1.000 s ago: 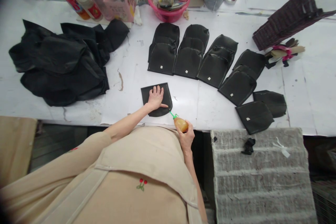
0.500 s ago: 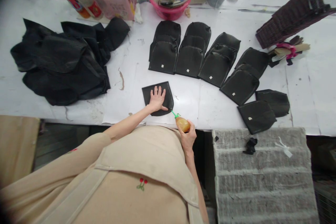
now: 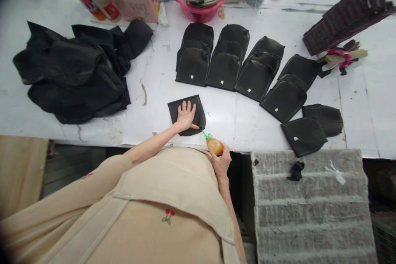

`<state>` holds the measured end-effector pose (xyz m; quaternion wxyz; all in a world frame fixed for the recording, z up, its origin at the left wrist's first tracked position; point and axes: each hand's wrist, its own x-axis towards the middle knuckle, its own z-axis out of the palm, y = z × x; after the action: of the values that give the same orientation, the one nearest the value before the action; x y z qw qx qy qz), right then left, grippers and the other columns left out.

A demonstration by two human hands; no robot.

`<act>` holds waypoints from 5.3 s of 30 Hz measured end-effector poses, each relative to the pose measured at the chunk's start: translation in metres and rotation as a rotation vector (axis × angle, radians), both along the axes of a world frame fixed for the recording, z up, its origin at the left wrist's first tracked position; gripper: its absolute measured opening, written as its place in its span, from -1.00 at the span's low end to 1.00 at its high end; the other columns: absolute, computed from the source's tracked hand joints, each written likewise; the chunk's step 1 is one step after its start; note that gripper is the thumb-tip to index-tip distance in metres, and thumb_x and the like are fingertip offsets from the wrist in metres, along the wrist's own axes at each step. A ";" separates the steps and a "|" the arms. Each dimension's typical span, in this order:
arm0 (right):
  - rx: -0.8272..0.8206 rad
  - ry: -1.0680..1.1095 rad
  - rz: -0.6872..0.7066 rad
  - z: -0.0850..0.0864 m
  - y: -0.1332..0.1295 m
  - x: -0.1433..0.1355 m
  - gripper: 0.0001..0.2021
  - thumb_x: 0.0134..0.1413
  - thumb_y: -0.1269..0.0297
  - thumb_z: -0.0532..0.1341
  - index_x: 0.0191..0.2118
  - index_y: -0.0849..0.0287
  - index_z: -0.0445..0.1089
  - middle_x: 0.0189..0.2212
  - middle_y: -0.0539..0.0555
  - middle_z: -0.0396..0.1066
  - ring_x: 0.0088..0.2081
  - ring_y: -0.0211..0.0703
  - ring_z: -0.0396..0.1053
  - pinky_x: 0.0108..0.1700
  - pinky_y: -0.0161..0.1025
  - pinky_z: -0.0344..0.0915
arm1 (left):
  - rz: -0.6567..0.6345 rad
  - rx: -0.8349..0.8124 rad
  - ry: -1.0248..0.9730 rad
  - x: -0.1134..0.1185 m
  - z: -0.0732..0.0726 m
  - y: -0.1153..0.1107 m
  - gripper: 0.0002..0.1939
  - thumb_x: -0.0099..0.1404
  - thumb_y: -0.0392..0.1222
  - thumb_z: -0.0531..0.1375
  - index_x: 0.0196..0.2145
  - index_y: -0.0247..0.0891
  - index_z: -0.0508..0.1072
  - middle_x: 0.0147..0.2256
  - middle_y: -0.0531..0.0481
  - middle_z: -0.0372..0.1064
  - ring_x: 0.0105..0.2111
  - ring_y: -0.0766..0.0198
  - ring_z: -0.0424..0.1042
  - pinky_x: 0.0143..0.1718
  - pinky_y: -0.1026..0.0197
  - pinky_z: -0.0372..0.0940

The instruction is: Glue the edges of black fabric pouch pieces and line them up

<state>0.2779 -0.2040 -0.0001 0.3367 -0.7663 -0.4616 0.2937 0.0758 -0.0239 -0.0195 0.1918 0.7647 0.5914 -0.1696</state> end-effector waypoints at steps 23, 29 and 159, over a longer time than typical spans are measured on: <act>-0.022 0.011 -0.006 0.002 0.005 -0.009 -0.39 -0.11 -0.16 0.36 -0.01 0.15 0.40 -0.10 0.15 0.49 -0.15 0.01 0.44 -0.05 -0.05 0.38 | 0.040 0.038 0.048 0.014 0.014 0.010 0.33 -0.03 0.40 0.34 0.40 -0.50 -0.12 0.35 -0.63 -0.18 0.31 -0.47 -0.13 0.21 -0.28 0.00; -0.024 0.014 -0.024 0.005 0.006 -0.009 -0.39 -0.10 -0.16 0.35 -0.01 0.15 0.40 -0.09 0.15 0.49 -0.14 0.01 0.44 -0.06 -0.06 0.38 | -0.166 -0.108 -0.051 -0.026 0.020 0.011 0.34 -0.11 0.38 0.39 0.42 -0.27 -0.09 0.41 -0.44 -0.28 0.36 -0.44 -0.25 0.24 -0.25 -0.03; -0.024 0.012 -0.125 0.010 -0.016 -0.017 -0.37 -0.11 -0.15 0.38 0.00 0.19 0.41 -0.14 0.16 0.49 -0.18 -0.01 0.45 -0.08 -0.06 0.41 | 0.054 0.000 -0.028 -0.002 0.016 -0.003 -0.22 0.15 0.28 0.29 0.11 -0.35 0.29 0.06 -0.37 0.23 -0.02 -0.12 0.36 -0.05 0.06 0.28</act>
<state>0.2613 -0.2199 0.0095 0.3482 -0.7959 -0.4072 0.2820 0.0739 -0.0272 -0.0032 0.2046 0.7506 0.6092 -0.1538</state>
